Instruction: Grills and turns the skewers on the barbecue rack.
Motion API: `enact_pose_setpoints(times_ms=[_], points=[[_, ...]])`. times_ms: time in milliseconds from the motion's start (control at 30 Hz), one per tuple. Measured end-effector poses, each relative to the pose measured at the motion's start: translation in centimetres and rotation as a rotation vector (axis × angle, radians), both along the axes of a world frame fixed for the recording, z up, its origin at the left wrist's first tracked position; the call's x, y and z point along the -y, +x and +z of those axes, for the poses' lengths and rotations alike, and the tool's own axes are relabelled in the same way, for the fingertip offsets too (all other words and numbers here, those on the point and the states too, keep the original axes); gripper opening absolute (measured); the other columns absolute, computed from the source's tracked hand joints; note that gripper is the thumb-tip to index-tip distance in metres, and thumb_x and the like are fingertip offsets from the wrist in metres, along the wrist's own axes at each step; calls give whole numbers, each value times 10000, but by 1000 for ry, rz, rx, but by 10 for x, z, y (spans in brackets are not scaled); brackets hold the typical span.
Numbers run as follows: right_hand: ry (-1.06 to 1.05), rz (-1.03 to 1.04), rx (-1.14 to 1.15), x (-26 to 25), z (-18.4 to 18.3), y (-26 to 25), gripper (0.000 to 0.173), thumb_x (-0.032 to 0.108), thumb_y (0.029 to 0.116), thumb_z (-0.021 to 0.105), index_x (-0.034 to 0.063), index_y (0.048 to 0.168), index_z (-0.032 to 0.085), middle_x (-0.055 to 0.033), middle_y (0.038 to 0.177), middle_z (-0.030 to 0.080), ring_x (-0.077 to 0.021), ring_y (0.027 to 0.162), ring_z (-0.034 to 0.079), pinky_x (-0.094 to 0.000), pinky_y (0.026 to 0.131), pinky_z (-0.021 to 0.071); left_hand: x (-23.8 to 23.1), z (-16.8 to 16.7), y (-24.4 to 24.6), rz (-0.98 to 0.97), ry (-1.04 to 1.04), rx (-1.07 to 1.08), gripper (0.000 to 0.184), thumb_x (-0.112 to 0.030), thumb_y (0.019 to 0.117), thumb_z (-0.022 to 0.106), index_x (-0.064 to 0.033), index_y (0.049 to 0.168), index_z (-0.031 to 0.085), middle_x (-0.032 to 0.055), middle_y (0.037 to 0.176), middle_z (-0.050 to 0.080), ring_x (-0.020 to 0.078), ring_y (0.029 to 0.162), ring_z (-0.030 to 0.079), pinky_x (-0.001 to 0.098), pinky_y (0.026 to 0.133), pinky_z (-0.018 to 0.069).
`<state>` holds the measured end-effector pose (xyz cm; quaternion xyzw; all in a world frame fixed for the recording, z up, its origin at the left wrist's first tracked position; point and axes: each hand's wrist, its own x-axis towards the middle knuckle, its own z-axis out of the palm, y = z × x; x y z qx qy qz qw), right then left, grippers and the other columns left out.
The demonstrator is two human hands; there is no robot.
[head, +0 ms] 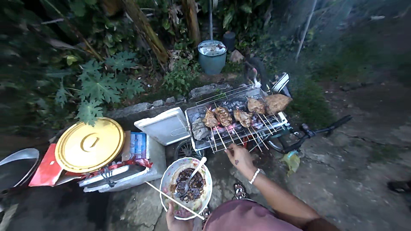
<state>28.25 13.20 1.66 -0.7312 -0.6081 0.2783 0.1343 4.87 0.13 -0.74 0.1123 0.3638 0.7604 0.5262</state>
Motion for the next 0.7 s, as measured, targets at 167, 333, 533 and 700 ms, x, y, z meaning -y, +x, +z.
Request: enact_pose_setpoints(times_ms=[167, 333, 533, 700], points=[[-58, -14, -32, -15, 3, -9, 286, 179, 1059, 529, -25, 1229, 636, -225, 1092, 709, -365, 1069, 691, -498, 944, 524, 3, 1, -6, 5, 1, 12, 483, -313, 1058, 299, -240, 852, 730, -28, 775, 765, 70, 681, 733, 278, 620, 623], [3, -155, -284, -19, 0, -4, 269, 83, 988, 620, -57, 1216, 649, -217, 1068, 707, -302, 978, 692, -447, 918, 533, 6, 4, -9, 6, -9, -35, 494, -304, 1058, 282, -280, 804, 704, -61, 749, 757, 44, 667, 724, 261, 603, 615], [-211, -475, -1025, -26, 2, -2, 231, 76, 1071, 432, -3, 1065, 649, -3, 698, 533, -46, 439, 398, -183, 403, 336, 5, 5, -10, 25, 12, -7, 475, -305, 1064, 294, -264, 845, 714, -47, 821, 774, 70, 744, 746, 297, 650, 634], [-367, -456, -1227, -31, 16, 8, 206, 62, 1087, 408, 15, 1108, 608, -12, 766, 620, -47, 501, 505, -177, 458, 419, 4, 4, -10, 42, 11, -7, 487, -289, 1060, 270, -255, 841, 704, -39, 808, 772, 70, 727, 743, 294, 635, 632]])
